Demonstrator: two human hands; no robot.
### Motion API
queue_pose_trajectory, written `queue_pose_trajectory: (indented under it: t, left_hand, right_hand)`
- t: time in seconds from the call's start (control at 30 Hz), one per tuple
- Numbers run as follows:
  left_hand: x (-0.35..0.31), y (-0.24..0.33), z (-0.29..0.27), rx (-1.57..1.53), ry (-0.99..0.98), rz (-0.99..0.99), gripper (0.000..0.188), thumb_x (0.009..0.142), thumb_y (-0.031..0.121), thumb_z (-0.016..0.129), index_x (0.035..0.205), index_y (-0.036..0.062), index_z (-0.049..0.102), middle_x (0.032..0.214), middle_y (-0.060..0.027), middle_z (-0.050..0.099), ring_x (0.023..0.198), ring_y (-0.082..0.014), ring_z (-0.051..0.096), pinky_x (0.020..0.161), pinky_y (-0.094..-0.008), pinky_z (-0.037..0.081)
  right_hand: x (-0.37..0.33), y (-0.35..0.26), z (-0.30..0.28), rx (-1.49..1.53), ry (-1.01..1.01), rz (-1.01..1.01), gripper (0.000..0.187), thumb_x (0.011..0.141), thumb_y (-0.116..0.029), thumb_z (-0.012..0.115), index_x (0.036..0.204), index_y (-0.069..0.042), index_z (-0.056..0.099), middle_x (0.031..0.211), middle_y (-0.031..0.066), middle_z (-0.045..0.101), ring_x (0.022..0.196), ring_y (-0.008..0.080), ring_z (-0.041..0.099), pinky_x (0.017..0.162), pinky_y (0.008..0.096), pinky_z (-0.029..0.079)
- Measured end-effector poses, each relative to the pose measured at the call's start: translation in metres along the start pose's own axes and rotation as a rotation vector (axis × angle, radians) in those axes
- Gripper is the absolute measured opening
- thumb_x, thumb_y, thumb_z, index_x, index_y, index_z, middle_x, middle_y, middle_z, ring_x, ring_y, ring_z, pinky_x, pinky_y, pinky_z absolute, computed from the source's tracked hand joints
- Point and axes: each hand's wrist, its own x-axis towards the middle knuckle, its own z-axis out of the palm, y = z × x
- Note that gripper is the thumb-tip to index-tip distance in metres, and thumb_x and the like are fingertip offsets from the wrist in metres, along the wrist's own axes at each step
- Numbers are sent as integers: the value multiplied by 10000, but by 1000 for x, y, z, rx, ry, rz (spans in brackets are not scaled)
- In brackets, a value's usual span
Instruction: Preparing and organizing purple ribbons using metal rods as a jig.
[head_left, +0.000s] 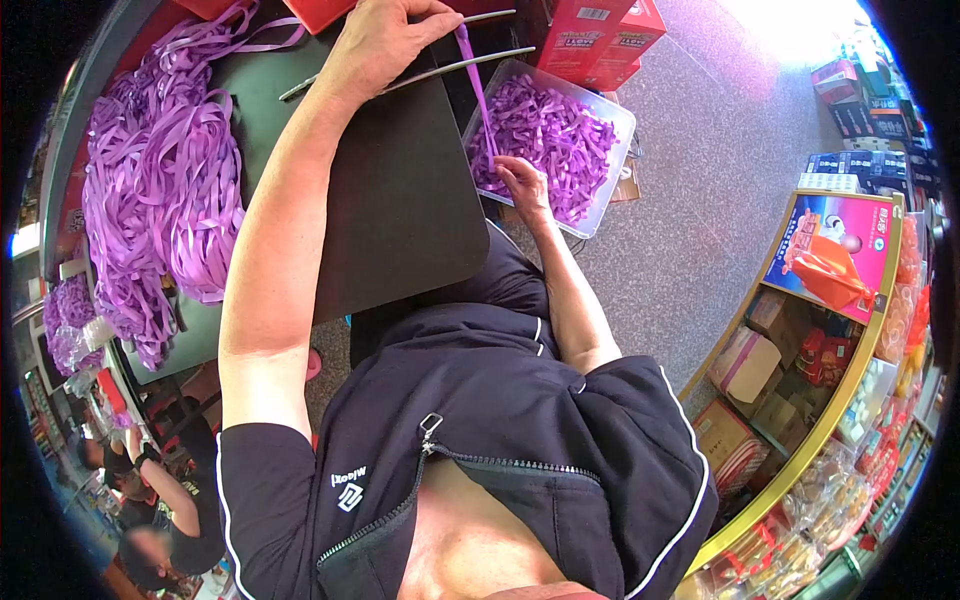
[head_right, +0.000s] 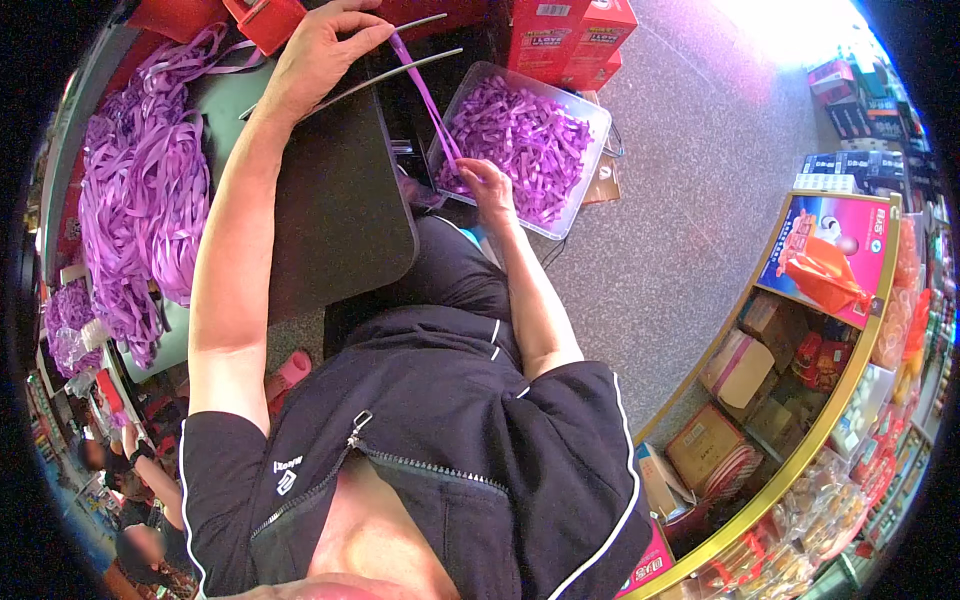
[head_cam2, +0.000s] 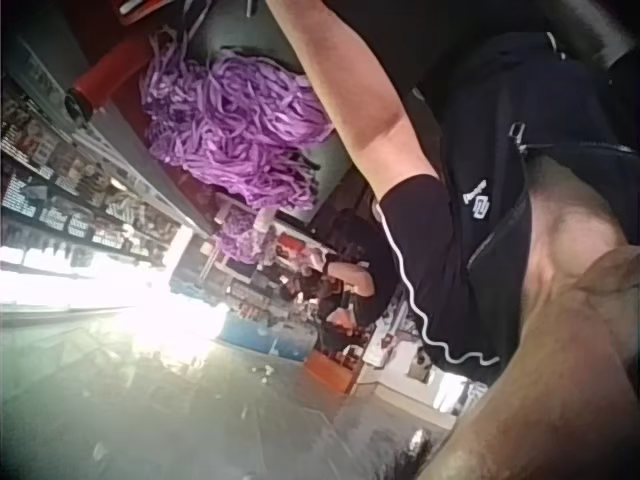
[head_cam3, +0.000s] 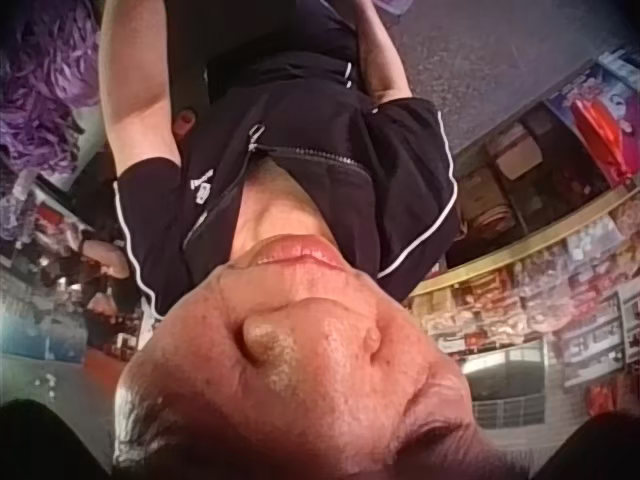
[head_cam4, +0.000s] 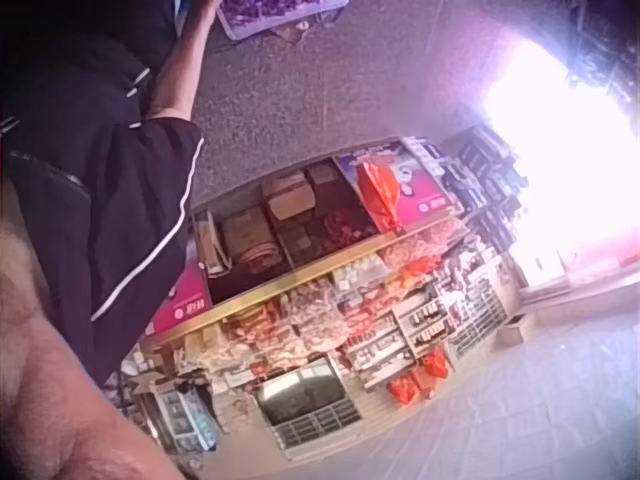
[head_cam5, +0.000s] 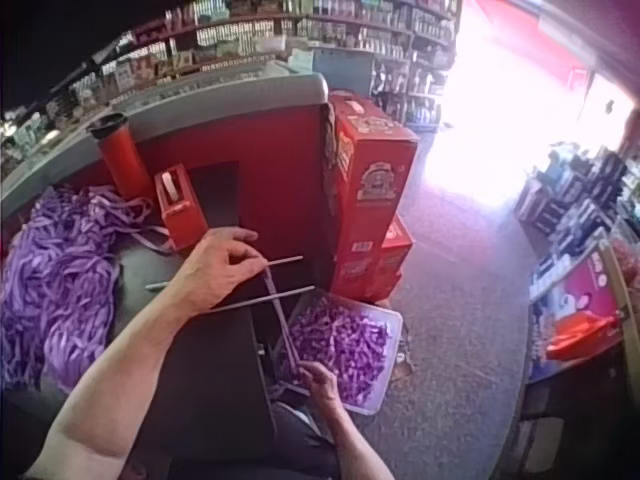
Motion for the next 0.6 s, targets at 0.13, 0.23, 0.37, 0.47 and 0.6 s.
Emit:
queue_pose_trajectory:
  t: [0.13, 0.23, 0.37, 0.47, 0.6]
  left_hand:
    - [-1, 0, 0, 10, 5, -8, 204, 836, 225, 641, 891, 48, 724, 1205, -164, 579, 1157, -297, 500, 972, -383, 382]
    - [-1, 3, 0, -1, -1, -14, 205, 838, 224, 640, 894, 46, 724, 1209, -161, 576, 1158, -296, 497, 973, -384, 381]
    - [-1, 4, -3, -1, 0, -22, 209, 840, 228, 638, 893, 45, 724, 1224, -164, 566, 1172, -295, 486, 976, -384, 379]
    - [0, -2, -2, 8, -22, -33, 207, 837, 231, 641, 891, 50, 727, 1250, -170, 552, 1190, -296, 476, 979, -383, 378]
    - [9, -29, 9, 57, 23, 135, 258, 848, 262, 643, 938, 30, 712, 1265, -169, 555, 1150, -264, 534, 954, -327, 393]
  right_hand:
    - [-5, -14, -6, -92, -132, -48, 182, 859, -141, 645, 998, -30, 681, 957, 76, 663, 896, 186, 631, 804, 294, 484]
    - [-9, -8, -7, -89, -140, -109, 188, 852, -159, 660, 977, -21, 685, 962, 79, 661, 901, 190, 630, 806, 298, 485]
    - [-11, 4, -5, 41, -154, -69, 197, 840, -179, 682, 946, -13, 692, 972, 86, 659, 924, 190, 621, 828, 294, 476]
    - [-19, 7, -2, 125, -177, -9, 206, 841, -167, 680, 962, -1, 687, 983, 88, 657, 943, 179, 609, 838, 289, 466]
    - [-37, 1, -19, 137, -211, 29, 200, 863, -167, 656, 960, 7, 680, 981, 93, 638, 944, 172, 595, 825, 281, 461]
